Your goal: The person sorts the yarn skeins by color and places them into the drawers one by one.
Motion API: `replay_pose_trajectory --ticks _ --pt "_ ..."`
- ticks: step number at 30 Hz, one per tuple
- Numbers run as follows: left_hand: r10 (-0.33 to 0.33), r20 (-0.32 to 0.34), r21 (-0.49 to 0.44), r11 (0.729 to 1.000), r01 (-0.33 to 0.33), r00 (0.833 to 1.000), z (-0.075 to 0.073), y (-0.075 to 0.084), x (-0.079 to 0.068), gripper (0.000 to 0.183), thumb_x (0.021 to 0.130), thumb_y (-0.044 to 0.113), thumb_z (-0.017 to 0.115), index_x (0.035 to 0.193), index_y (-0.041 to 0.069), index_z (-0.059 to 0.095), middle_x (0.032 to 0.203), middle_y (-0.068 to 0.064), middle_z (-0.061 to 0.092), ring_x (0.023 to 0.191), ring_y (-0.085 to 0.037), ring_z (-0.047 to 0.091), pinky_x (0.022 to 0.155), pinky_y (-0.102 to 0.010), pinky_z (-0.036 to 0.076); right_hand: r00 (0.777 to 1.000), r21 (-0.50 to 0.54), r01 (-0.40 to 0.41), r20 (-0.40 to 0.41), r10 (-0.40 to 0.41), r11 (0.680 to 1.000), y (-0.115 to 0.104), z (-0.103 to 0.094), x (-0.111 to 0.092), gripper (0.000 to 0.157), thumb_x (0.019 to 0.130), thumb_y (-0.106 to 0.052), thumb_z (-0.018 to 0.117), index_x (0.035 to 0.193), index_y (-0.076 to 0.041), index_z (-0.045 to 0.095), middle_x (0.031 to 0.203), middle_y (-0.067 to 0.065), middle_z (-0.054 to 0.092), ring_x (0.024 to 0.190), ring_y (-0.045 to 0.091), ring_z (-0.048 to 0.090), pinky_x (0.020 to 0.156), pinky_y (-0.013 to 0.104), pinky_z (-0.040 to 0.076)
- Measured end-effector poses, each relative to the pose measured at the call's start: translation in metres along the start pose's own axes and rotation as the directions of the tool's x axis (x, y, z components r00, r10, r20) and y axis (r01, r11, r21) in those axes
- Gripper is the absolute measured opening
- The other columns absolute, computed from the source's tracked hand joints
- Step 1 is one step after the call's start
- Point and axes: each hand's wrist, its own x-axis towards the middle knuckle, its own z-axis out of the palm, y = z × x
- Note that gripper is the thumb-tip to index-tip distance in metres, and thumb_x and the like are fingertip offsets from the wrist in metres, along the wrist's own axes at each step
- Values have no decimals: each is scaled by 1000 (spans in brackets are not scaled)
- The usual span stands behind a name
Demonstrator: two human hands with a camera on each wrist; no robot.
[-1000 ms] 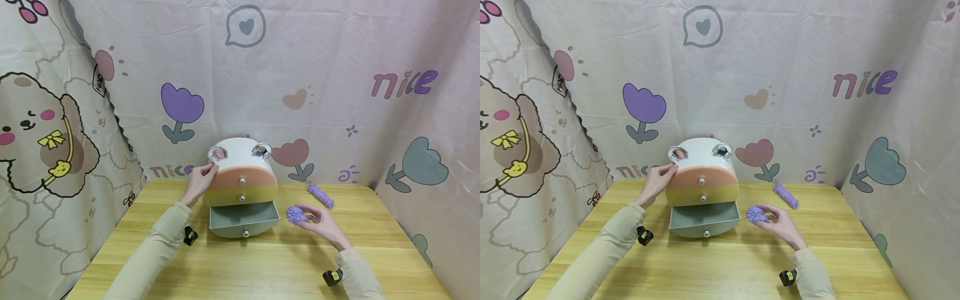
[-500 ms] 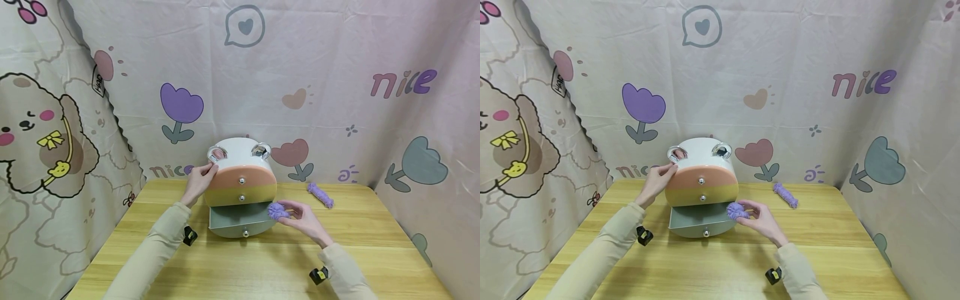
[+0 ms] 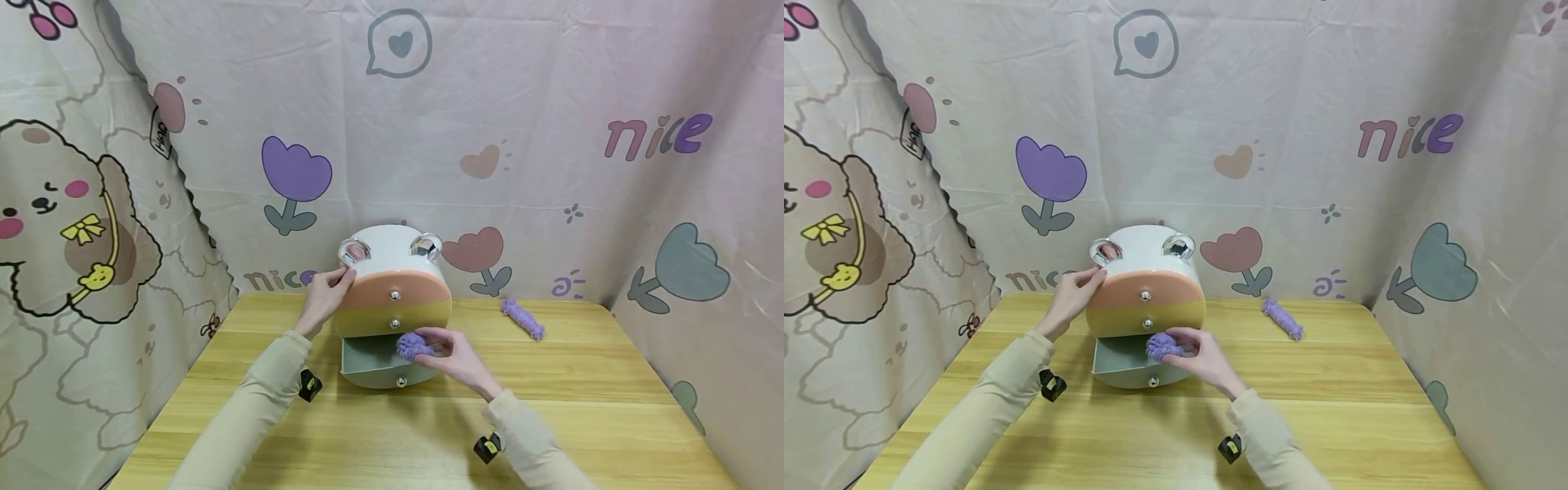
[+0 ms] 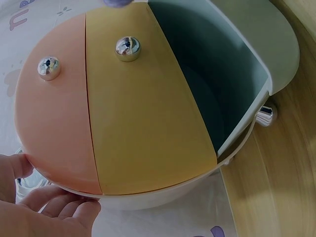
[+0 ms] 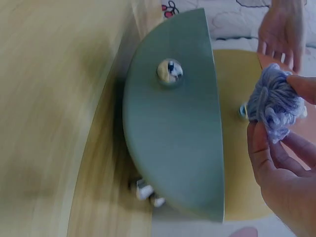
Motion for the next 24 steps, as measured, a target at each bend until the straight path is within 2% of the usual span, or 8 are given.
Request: replay_pose_trajectory --ticks 3,6,17,21,24 --pt "0 5 2 1000 0 1000 0 0 0 56 101 39 58 146 6 50 150 -17 50 142 -32 48 117 -46 42 1000 18 7 12 -8 1000 -3 8 5 52 88 -11 75 134 6 59 127 28 66 111 30 69 93 19 55" --pt "0 3 5 1000 0 1000 0 0 0 56 101 38 58 146 6 50 150 -17 50 142 -32 49 117 -46 42 1000 34 10 15 -11 999 -5 15 10 51 88 -10 75 134 7 58 129 27 66 115 37 66 95 19 54" --pt "6 -6 7 1000 -6 1000 -1 1 -1 56 100 39 59 145 7 52 149 -15 52 141 -30 49 117 -45 43 999 36 33 8 -33 999 -4 31 20 49 88 -11 76 132 6 61 126 26 68 112 35 68 92 17 55" --pt "5 -10 11 1000 -5 1000 -1 0 0 56 100 40 59 145 7 52 148 -15 53 141 -31 49 117 -45 42 999 69 41 -2 -41 997 -3 33 20 49 88 -10 75 131 9 61 123 31 67 101 17 70 88 16 56" --pt "5 -13 11 1000 -5 1000 -1 0 0 56 100 39 59 145 7 52 148 -16 53 141 -31 49 117 -45 42 999 102 44 -13 -42 994 -2 32 20 48 88 -7 74 130 11 60 122 35 64 92 3 66 85 16 56"
